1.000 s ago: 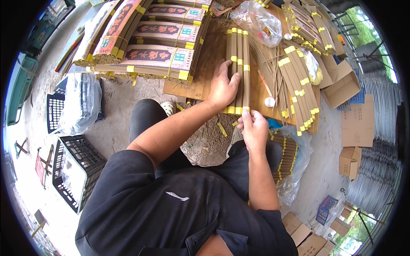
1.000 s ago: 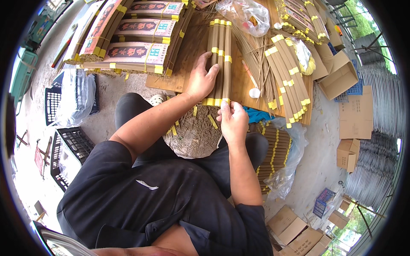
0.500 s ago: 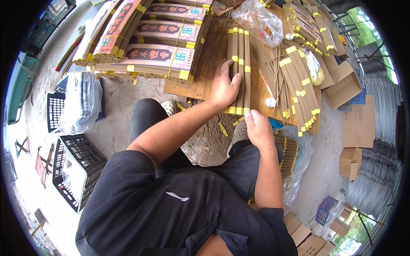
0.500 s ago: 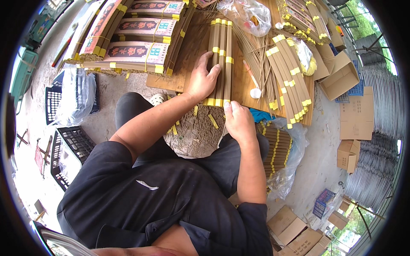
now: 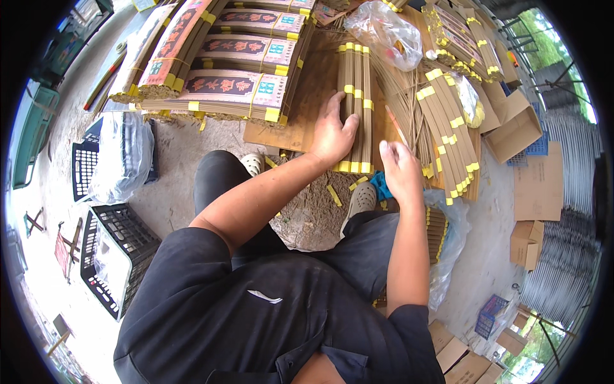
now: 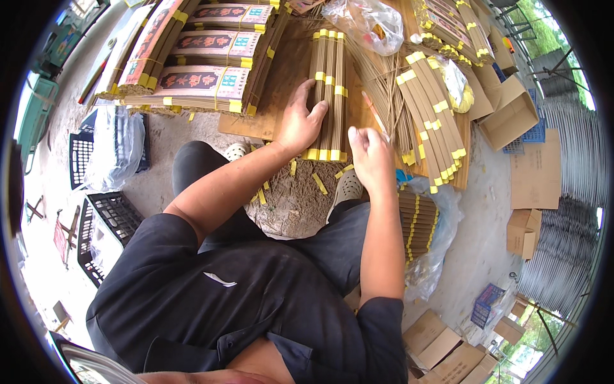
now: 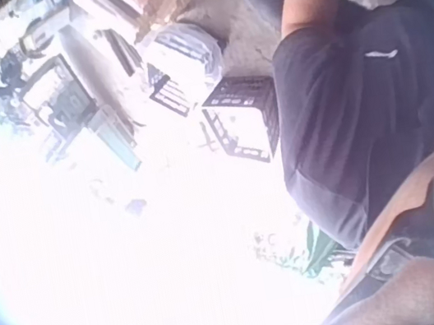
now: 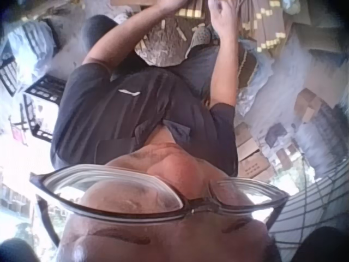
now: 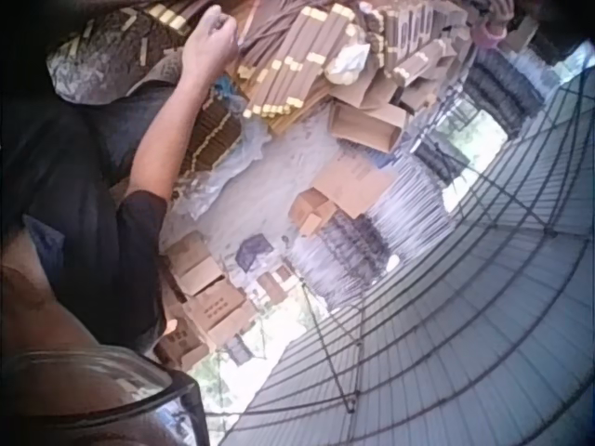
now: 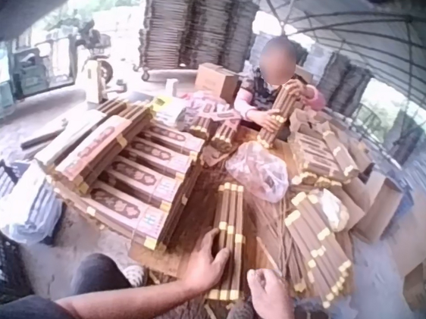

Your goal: The person gathers loose incense sticks, aligns them into bundles, and secures them with yellow rubber bands. They then wrap a paper label around each bundle and place the finished units on a nearby stack.

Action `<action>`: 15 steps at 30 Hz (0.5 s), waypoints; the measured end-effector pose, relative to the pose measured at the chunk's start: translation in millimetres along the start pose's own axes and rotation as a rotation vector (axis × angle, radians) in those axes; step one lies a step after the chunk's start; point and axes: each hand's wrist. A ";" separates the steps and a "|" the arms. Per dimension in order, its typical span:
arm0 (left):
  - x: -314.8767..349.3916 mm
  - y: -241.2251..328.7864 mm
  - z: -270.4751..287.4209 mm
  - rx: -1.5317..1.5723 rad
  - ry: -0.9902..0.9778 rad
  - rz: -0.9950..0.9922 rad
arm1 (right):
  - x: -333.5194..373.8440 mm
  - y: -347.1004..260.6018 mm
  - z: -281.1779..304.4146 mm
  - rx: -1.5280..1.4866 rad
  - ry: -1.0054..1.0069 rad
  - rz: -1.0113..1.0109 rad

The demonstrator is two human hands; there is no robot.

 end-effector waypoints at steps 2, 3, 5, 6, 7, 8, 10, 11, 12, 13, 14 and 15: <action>0.7 2.2 -0.3 0.025 -0.020 0.017 | -12.1 9.6 -13.3 0.125 -0.051 -0.011; 3.5 2.7 1.7 0.049 -0.044 0.052 | -14.6 3.8 -17.1 0.195 -0.044 0.008; 9.2 5.8 2.7 0.086 -0.057 0.074 | -20.3 -10.0 -19.6 0.223 -0.114 -0.024; 10.3 4.9 2.7 0.095 -0.052 0.077 | -24.0 -21.2 -15.8 0.180 -0.193 -0.074; 11.0 3.7 2.8 0.103 -0.046 0.080 | -26.0 -26.8 -14.5 0.137 -0.273 -0.124; 11.8 2.7 3.0 0.111 -0.041 0.084 | -25.4 -19.7 -21.7 0.108 -0.184 -0.066; 11.2 5.6 3.6 0.174 -0.032 0.126 | -22.4 0.6 -39.0 0.052 0.008 0.040; 10.6 5.0 4.5 0.181 -0.033 0.128 | -21.2 5.9 -42.4 0.017 0.037 0.051; 11.2 3.6 5.6 0.188 -0.032 0.133 | -21.5 1.8 -41.2 -0.013 -0.017 0.000; 11.4 0.7 6.2 0.154 -0.022 0.120 | -22.2 -5.2 -38.1 -0.043 -0.070 -0.051; 11.3 -3.7 6.7 0.121 -0.012 0.107 | -22.3 -8.9 -36.8 -0.073 -0.123 -0.102; 9.0 -1.2 8.9 0.089 -0.005 0.087 | -22.6 -6.0 -38.4 -0.072 -0.110 -0.091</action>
Point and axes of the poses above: each hand's wrist, its own x-axis away from the middle knuckle, its own z-axis out of the back of the hand, y = z × x, and after that the axes turned 6 degrees about z, right-handed
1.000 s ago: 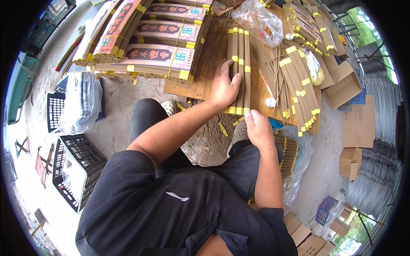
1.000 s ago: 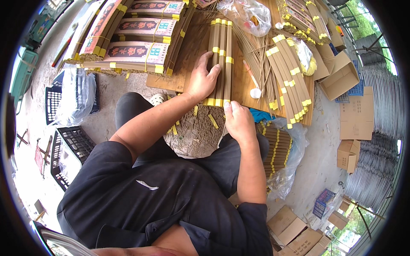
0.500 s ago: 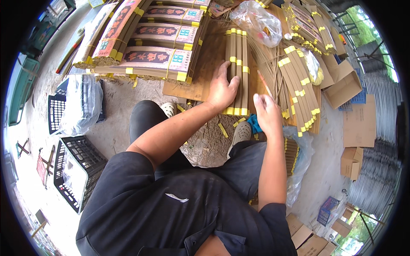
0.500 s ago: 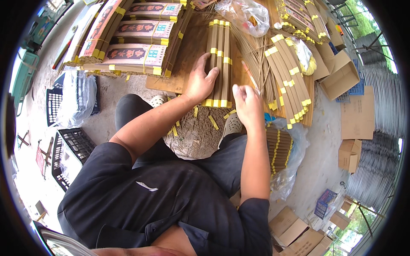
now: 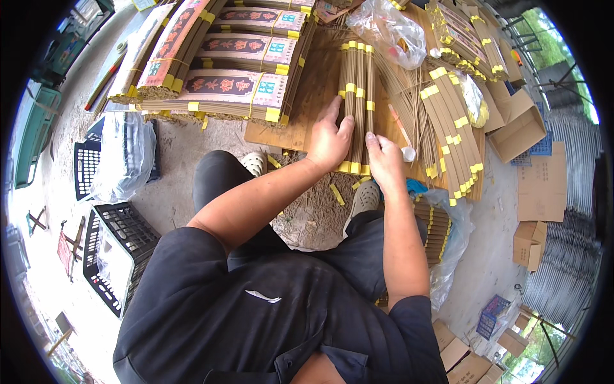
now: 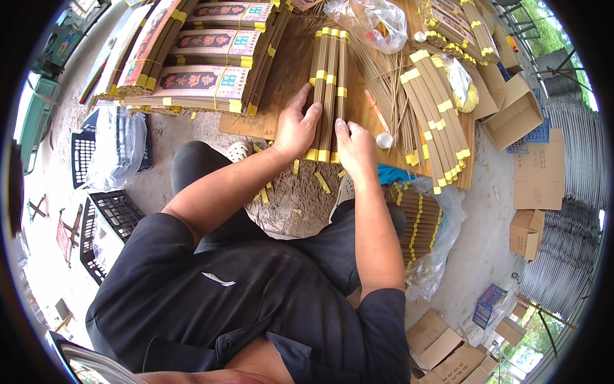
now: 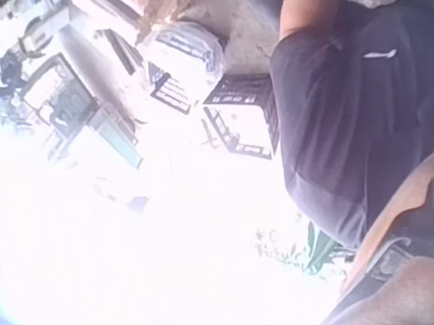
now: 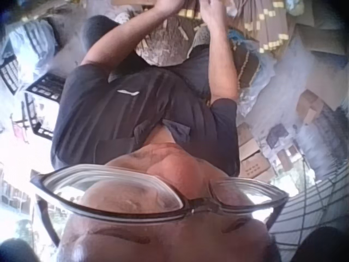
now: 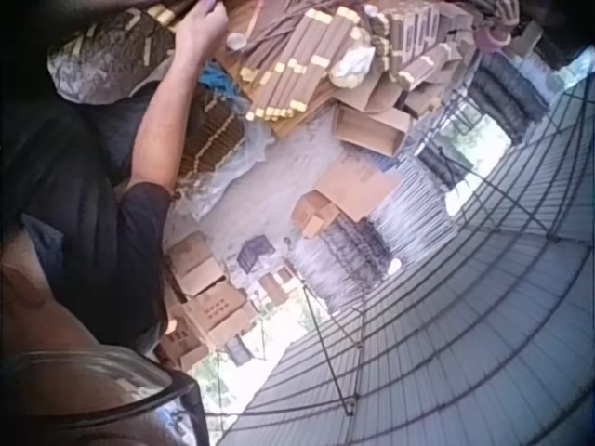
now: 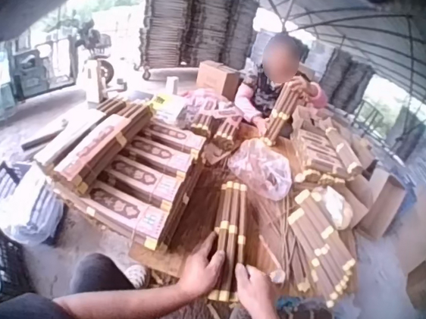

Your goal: The person gathers loose incense sticks, aligns them into bundles, and secures them with yellow rubber bands. They then wrap a paper label around each bundle and place the finished units on a nearby stack.

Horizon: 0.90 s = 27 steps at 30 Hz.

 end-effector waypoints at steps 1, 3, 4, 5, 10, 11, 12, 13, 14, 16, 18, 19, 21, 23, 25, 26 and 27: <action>0.2 2.8 1.9 -0.038 -0.024 -0.017 | -0.3 6.5 -4.0 0.000 0.013 0.011; 3.7 9.0 6.5 -0.117 -0.074 -0.051 | -1.4 18.3 -12.8 -0.003 0.067 0.042; 3.3 8.6 7.1 -0.136 -0.075 -0.064 | -2.5 23.1 -17.5 -0.005 0.109 0.062; 2.8 7.9 7.3 -0.154 -0.077 -0.077 | -3.5 27.9 -20.9 -0.006 0.151 0.082; 1.9 10.1 10.9 -0.127 -0.114 -0.030 | -4.8 25.5 -26.2 -0.091 0.092 0.130; 3.5 11.2 11.3 -0.118 -0.120 -0.020 | -3.9 23.7 -26.6 -0.085 0.091 0.170; 4.3 12.2 11.3 -0.108 -0.127 -0.013 | -2.6 21.2 -27.0 -0.042 0.098 0.168; 4.0 12.0 10.9 -0.108 -0.125 -0.012 | -2.7 21.2 -28.7 -0.024 0.126 0.188; 3.6 10.9 10.2 -0.107 -0.123 -0.012 | -3.5 22.3 -31.1 -0.006 0.154 0.207; 4.3 8.2 9.4 -0.102 -0.115 -0.002 | -5.1 16.3 -30.0 -0.092 0.123 0.133; 4.0 7.1 7.8 -0.093 -0.107 0.013 | -12.9 7.3 -21.2 -0.296 0.008 -0.055; 2.4 10.4 7.2 -0.050 -0.115 0.045 | -18.3 4.3 -17.0 -0.238 0.008 -0.076; -2.5 18.4 8.9 0.037 -0.118 0.106 | -31.9 -4.0 -10.8 -0.119 0.002 -0.106; -7.8 17.7 7.3 -0.008 -0.053 0.150 | -37.2 -11.1 -8.8 0.006 -0.009 -0.118; -12.7 17.8 12.6 -0.145 -0.026 0.151 | -37.8 -11.1 -16.8 0.143 0.054 -0.081; -19.0 16.6 17.8 -0.161 -0.053 0.191 | -38.4 -9.3 -18.4 0.149 0.074 -0.077; -22.9 20.5 23.7 -0.192 -0.113 0.211 | -36.6 -11.3 -17.1 0.094 0.056 -0.109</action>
Point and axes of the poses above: each hand's wrist, its own x-axis away from the middle knuckle, its own z-axis out of the back of the hand, y = z × x, and after that the axes turned 6 degrees about z, right-handed
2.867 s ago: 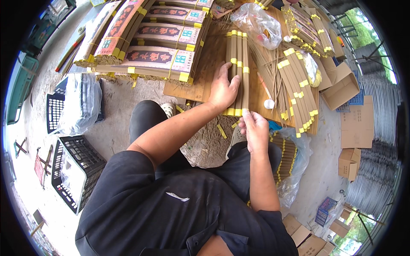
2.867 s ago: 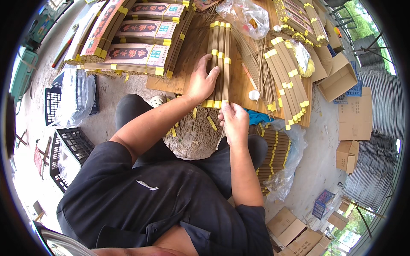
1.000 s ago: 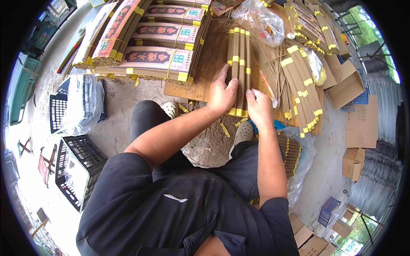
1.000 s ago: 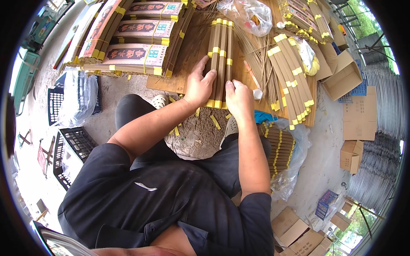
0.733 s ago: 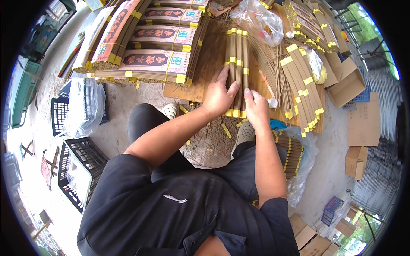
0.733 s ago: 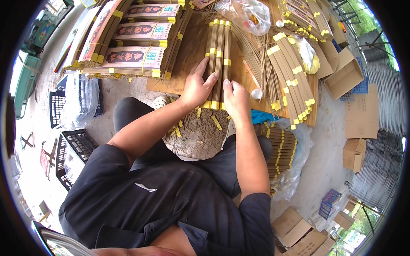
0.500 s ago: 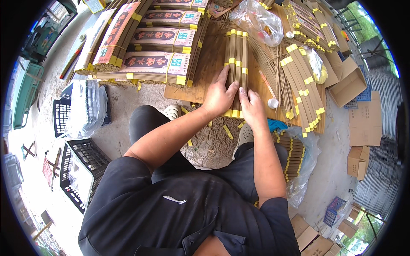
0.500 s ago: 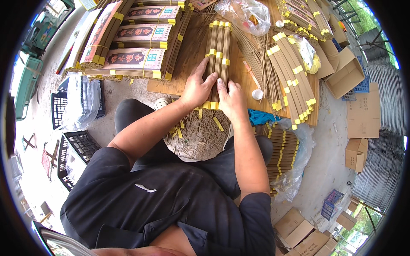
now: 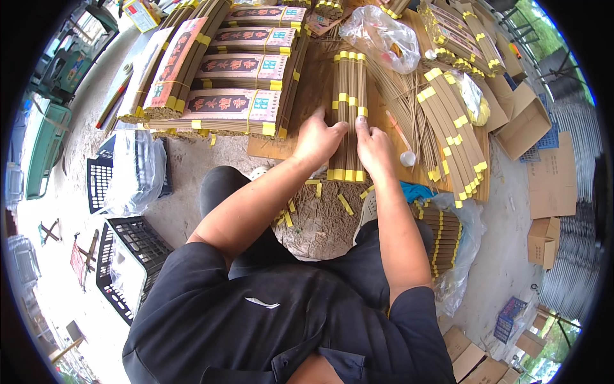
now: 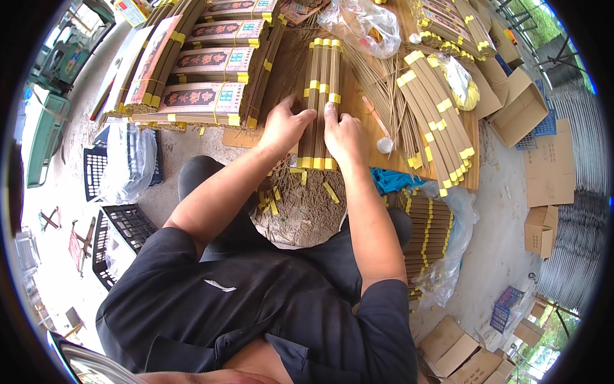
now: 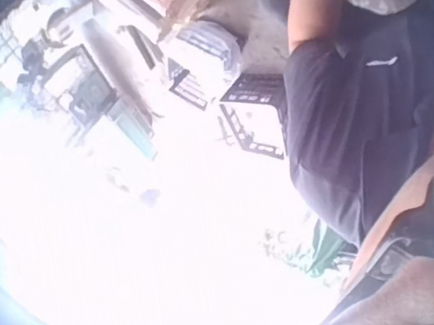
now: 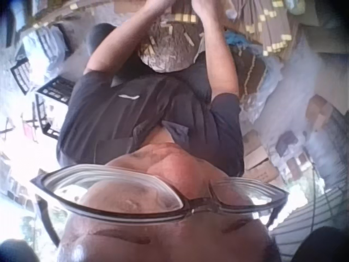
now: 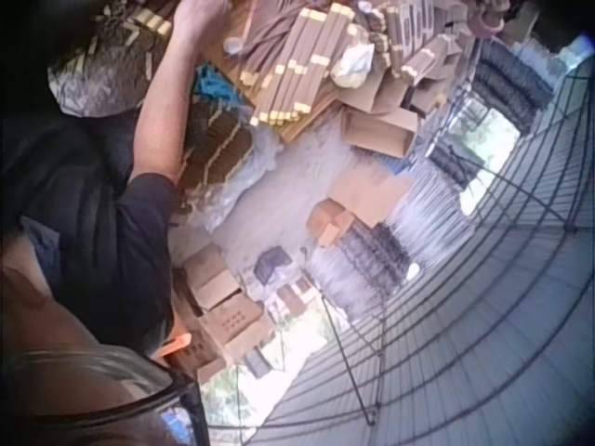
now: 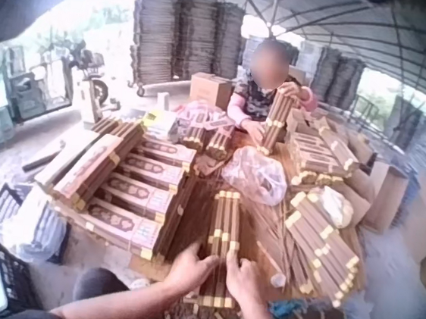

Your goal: The person gathers loose incense sticks, aligns them into bundles, and secures them with yellow rubber bands. They then wrap a paper label around each bundle and place the finished units on a nearby stack.

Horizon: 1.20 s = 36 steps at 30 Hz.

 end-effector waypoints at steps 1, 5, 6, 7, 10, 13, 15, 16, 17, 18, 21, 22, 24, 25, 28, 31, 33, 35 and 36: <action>-1.3 6.9 8.1 -0.036 -0.059 0.017 | 2.6 -3.6 4.0 -0.052 -0.023 -0.033; -9.4 10.4 11.6 0.009 -0.194 0.090 | -2.4 2.2 -0.7 -0.207 -0.062 -0.090; -11.0 12.1 11.6 0.046 -0.222 0.131 | -5.3 4.8 -1.6 -0.232 -0.064 -0.100; -11.5 14.4 11.9 0.053 -0.239 0.173 | -10.6 10.4 -6.6 -0.304 -0.034 -0.104; -7.9 25.6 13.2 0.183 -0.332 0.323 | -15.8 11.7 2.0 -0.503 -0.080 -0.146; -9.7 18.6 12.4 0.252 -0.371 0.315 | -9.8 0.9 10.2 -0.659 -0.134 -0.141; -7.2 19.4 12.5 0.306 -0.393 0.306 | -9.8 1.3 10.3 -0.863 -0.212 -0.134; -4.7 17.9 9.4 0.317 -0.370 0.283 | -9.2 3.7 10.3 -0.922 -0.222 -0.140; -2.8 15.3 5.1 0.328 -0.346 0.260 | -8.3 5.5 10.7 -0.981 -0.232 -0.145; 1.0 12.6 2.3 0.337 -0.323 0.241 | -4.6 2.9 11.8 -1.041 -0.243 -0.153; 9.9 4.9 -0.7 0.448 -0.341 0.153 | 1.0 -1.4 7.2 -1.116 -0.250 -0.137; 11.7 1.6 -2.1 0.494 -0.337 0.119 | -0.7 1.7 1.1 -1.092 -0.210 -0.144; 11.5 -7.6 -4.0 0.431 -0.307 0.048 | -7.8 8.9 -16.8 -1.039 -0.136 -0.156; 9.3 -14.7 -9.4 0.402 -0.255 0.023 | -8.2 12.2 -22.9 -1.026 -0.128 -0.119; 15.3 -17.9 -10.0 0.339 -0.261 0.000 | -6.8 16.9 -26.0 -0.827 -0.076 -0.122; 15.7 -18.0 -17.3 0.449 -0.270 0.041 | -5.0 13.9 -25.5 -0.808 -0.032 -0.083; 18.7 -20.3 -13.4 0.507 -0.302 0.016 | -4.2 12.9 -24.5 -0.813 -0.062 -0.076; 18.0 -25.0 -16.7 0.557 -0.276 0.004 | -3.1 13.5 -26.1 -0.796 -0.073 -0.058; 19.6 -20.7 -15.6 0.567 -0.302 -0.005 | -8.7 22.3 -30.6 -0.812 -0.059 -0.043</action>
Point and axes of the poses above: each hand's wrist, its own x-axis away from the middle knuckle, its own z-axis out of the back of the hand, y = z × x, and after that the axes turned 6 degrees about z, right-handed
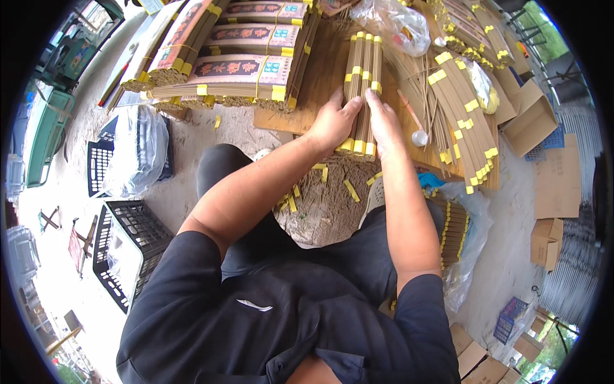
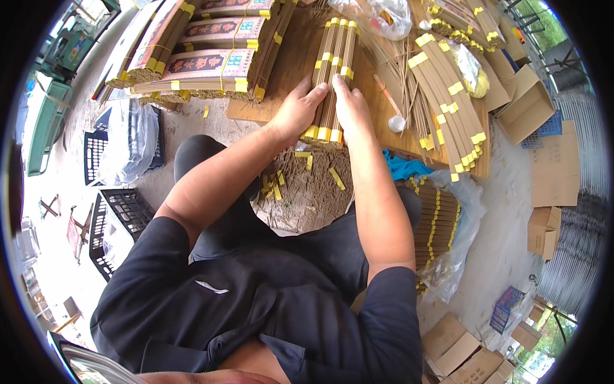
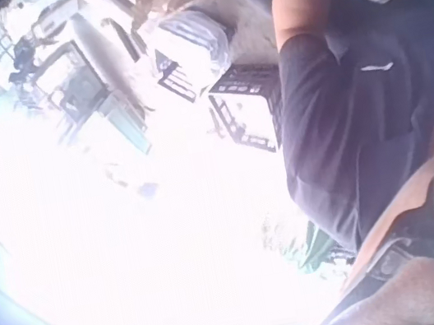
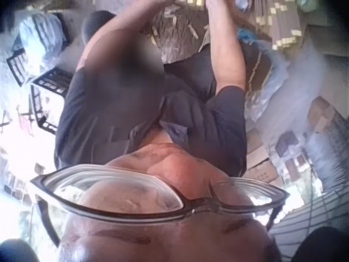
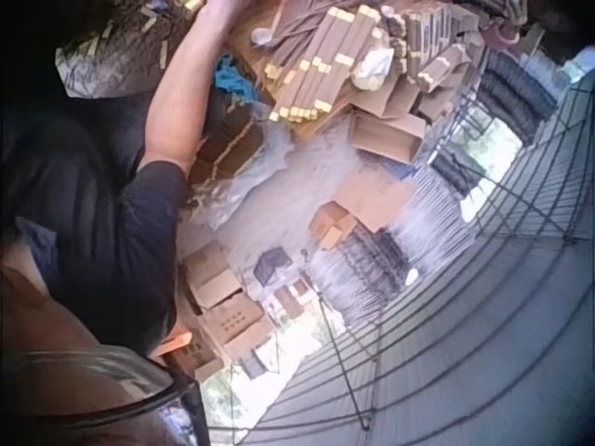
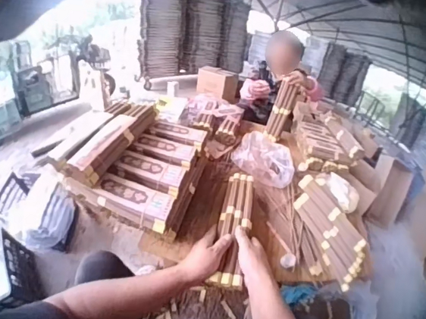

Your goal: The person gathers loose incense sticks, aligns them into bundles, and secures them with yellow rubber bands. They then wrap a paper label around each bundle and place the finished units on a nearby stack.

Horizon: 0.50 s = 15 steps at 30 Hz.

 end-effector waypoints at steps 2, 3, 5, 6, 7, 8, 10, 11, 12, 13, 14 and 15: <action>2.1 5.5 -2.0 0.011 0.021 0.042 | -1.5 1.7 -0.5 -0.096 0.001 -0.047; 3.0 7.4 -1.6 0.051 -0.005 0.051 | 3.9 -4.0 -1.7 -0.181 -0.040 -0.043; 4.0 11.9 0.0 0.129 -0.057 0.069 | 16.2 -15.6 -3.0 -0.350 -0.123 -0.037; 6.2 16.4 -0.3 0.141 -0.050 0.084 | 21.5 -17.6 -1.8 -0.365 -0.142 -0.027; 8.6 21.7 -0.8 0.153 -0.044 0.099 | 26.3 -19.3 -0.8 -0.379 -0.161 -0.018; 10.1 26.4 -1.4 0.165 -0.037 0.114 | 28.6 -21.3 -0.1 -0.393 -0.181 -0.009; 0.0 6.3 2.2 0.008 0.116 -0.011 | 30.2 -17.3 -4.9 -0.373 -0.133 -0.048; -1.5 -0.2 2.5 -0.154 0.245 -0.043 | 36.2 -19.2 -6.7 -0.378 -0.112 -0.048; -0.4 -3.7 0.3 -0.315 0.368 -0.073 | 43.7 -25.6 -7.3 -0.382 -0.084 -0.048; 18.7 18.1 -7.4 -0.249 0.341 0.032 | 44.3 -22.8 -3.6 -0.398 -0.101 -0.040; 19.7 16.4 -7.3 -0.169 0.278 0.083 | 43.4 -18.3 0.4 -0.413 -0.118 -0.032; 21.5 15.9 -4.4 -0.090 0.223 0.135 | 43.7 -15.8 0.5 -0.430 -0.144 -0.025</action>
Point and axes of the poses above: each hand's wrist, its own x-axis away from the middle knuckle, its own z-axis out of the back of the hand, y = z × x, and after that the axes turned 6 degrees about z, right-handed
